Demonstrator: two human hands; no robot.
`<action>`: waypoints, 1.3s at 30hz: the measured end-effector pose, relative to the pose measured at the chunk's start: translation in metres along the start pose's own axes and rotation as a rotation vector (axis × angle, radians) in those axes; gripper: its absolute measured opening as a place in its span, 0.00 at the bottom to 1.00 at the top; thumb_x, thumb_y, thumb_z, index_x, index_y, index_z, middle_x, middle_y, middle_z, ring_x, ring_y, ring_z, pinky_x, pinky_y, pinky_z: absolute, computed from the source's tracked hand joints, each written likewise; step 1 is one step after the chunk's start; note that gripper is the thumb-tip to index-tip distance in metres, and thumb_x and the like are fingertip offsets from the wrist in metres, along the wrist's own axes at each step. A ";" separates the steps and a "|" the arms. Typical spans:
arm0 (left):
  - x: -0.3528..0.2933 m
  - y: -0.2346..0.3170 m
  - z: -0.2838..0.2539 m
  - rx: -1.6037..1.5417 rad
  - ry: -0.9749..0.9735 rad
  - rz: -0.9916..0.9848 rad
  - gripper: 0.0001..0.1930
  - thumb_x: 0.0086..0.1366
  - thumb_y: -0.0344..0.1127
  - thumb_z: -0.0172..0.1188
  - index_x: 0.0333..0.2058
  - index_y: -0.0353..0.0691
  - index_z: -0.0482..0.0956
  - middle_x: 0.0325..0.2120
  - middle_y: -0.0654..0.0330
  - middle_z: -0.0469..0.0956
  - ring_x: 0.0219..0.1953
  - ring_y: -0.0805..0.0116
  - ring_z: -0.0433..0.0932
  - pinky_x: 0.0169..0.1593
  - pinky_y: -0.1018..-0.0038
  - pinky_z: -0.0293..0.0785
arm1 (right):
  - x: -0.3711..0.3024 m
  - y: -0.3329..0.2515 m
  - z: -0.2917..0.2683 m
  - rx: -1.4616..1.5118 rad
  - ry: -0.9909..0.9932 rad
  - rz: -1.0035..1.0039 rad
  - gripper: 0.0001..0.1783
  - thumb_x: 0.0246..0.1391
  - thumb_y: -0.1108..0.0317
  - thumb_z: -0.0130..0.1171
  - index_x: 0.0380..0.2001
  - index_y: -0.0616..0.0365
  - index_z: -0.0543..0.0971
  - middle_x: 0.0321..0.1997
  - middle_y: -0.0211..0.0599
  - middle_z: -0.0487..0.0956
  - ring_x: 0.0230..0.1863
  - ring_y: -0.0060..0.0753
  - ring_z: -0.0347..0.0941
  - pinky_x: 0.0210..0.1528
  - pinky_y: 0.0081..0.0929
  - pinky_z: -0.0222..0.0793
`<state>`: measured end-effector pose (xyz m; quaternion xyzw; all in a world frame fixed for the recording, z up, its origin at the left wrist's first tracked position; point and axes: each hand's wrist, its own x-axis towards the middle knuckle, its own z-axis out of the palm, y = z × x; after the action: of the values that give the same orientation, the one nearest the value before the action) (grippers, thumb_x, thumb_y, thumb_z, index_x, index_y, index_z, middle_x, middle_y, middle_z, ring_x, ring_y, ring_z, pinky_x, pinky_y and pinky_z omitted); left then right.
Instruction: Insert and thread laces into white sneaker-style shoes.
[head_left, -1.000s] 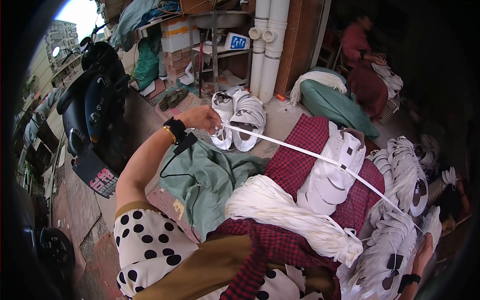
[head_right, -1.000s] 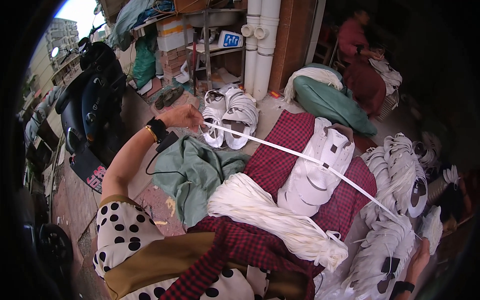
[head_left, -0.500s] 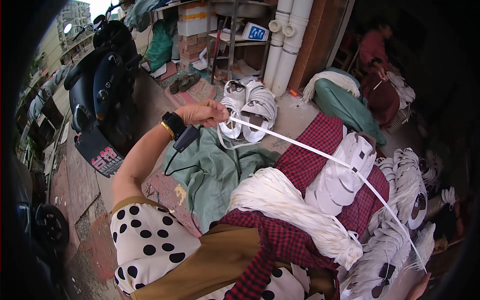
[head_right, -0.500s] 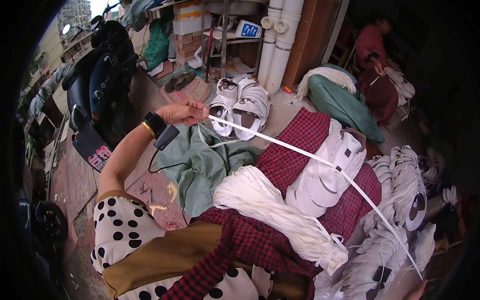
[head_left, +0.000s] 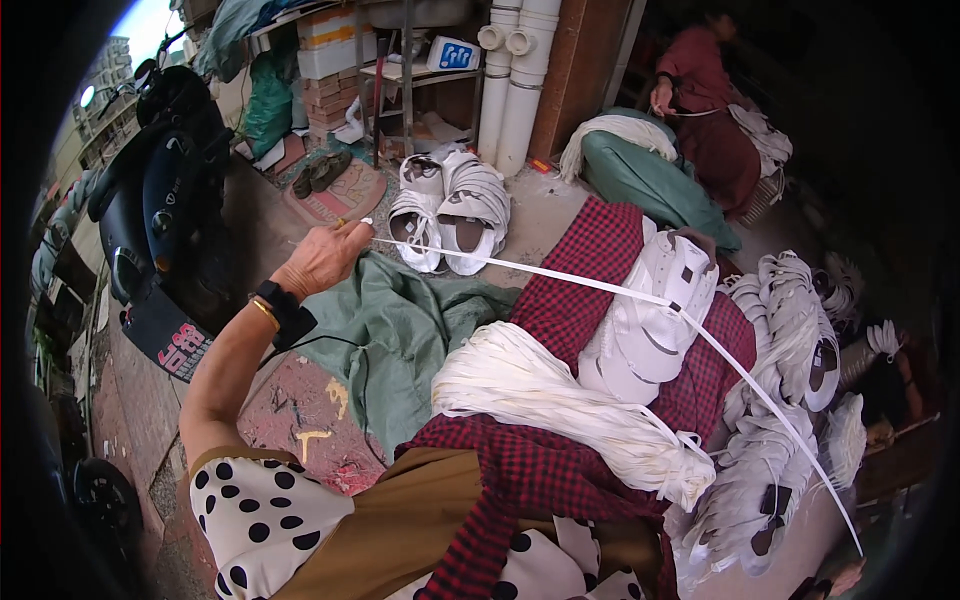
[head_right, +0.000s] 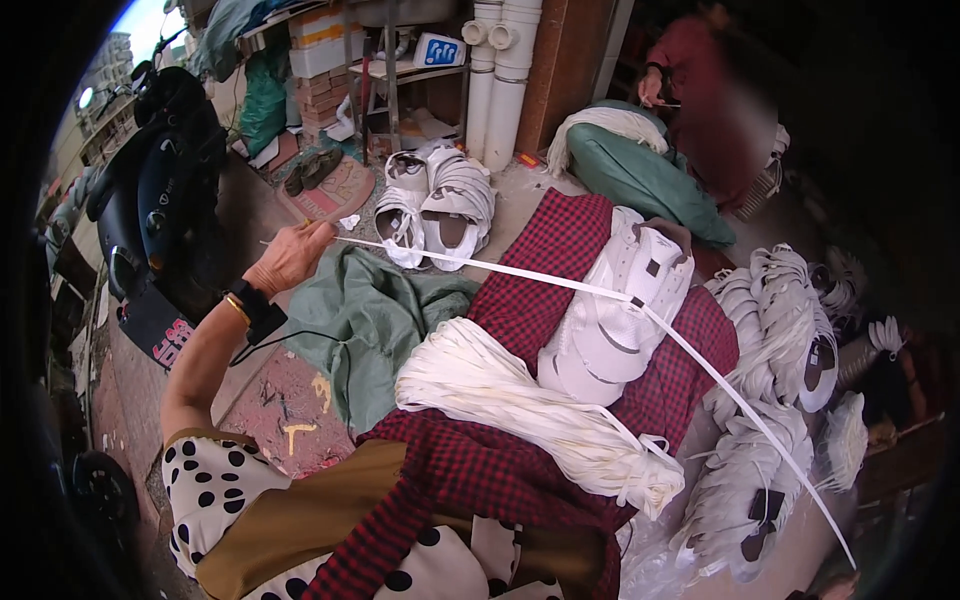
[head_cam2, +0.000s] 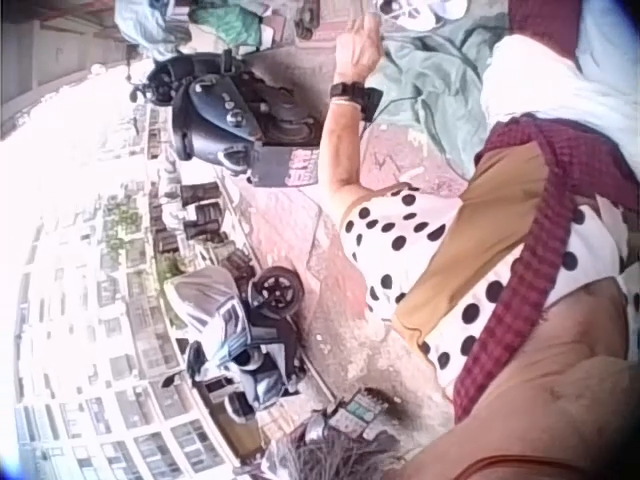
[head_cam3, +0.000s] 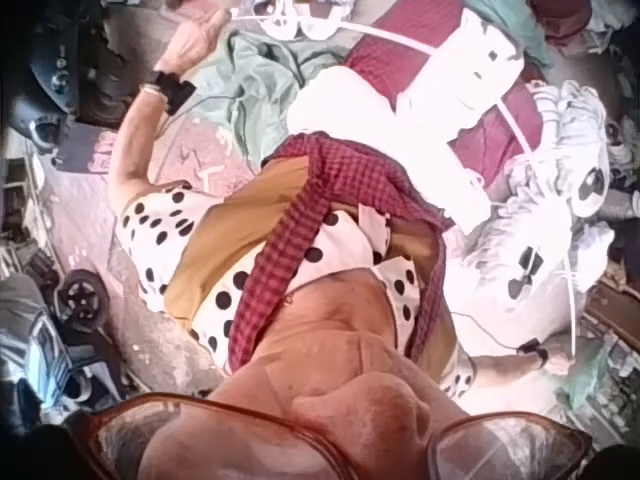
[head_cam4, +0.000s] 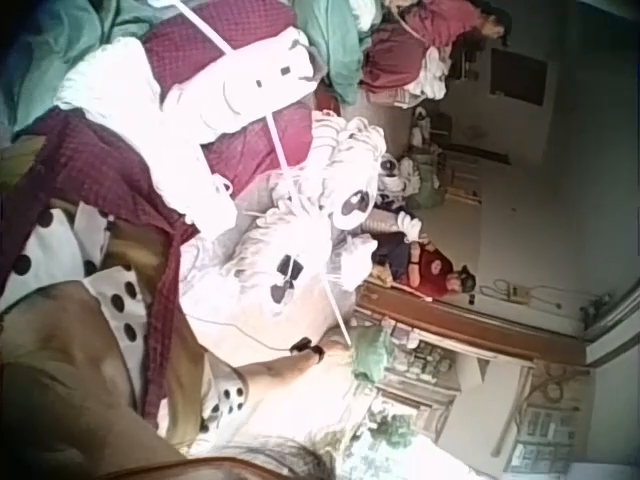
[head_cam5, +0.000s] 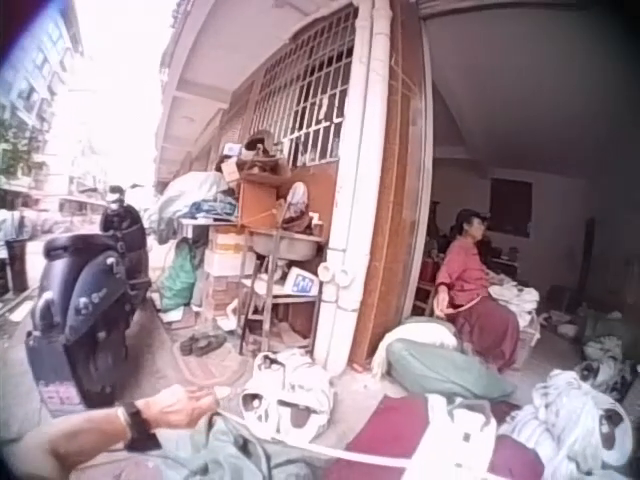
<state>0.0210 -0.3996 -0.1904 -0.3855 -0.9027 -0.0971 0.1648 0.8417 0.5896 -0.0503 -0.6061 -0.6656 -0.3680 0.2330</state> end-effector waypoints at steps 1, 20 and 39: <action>-0.012 -0.006 0.006 0.021 0.029 -0.036 0.12 0.58 0.25 0.53 0.41 0.37 0.67 0.34 0.46 0.74 0.36 0.40 0.77 0.38 0.54 0.74 | 0.023 -0.017 0.002 0.075 0.047 0.034 0.22 0.66 0.52 0.47 0.56 0.50 0.78 0.57 0.52 0.77 0.55 0.59 0.74 0.50 0.48 0.72; 0.128 0.086 -0.053 -0.154 0.742 -0.231 0.18 0.63 0.18 0.48 0.47 0.40 0.82 0.33 0.54 0.68 0.37 0.60 0.72 0.41 0.71 0.70 | -0.100 -0.490 -0.255 2.112 -0.295 0.002 0.14 0.60 0.66 0.65 0.45 0.64 0.82 0.41 0.35 0.84 0.39 0.22 0.80 0.40 0.16 0.67; 0.237 0.288 0.042 -1.366 0.046 0.169 0.10 0.62 0.16 0.60 0.40 0.33 0.85 0.37 0.62 0.76 0.36 0.79 0.79 0.39 0.85 0.76 | -0.202 -0.624 -0.354 2.068 -1.163 -0.681 0.07 0.55 0.73 0.66 0.33 0.61 0.77 0.30 0.24 0.78 0.31 0.11 0.72 0.32 0.14 0.68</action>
<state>0.0678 -0.0321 -0.1267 -0.4697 -0.6023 -0.6392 -0.0891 0.2144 0.1915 -0.1127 -0.0062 -0.7724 0.6135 0.1643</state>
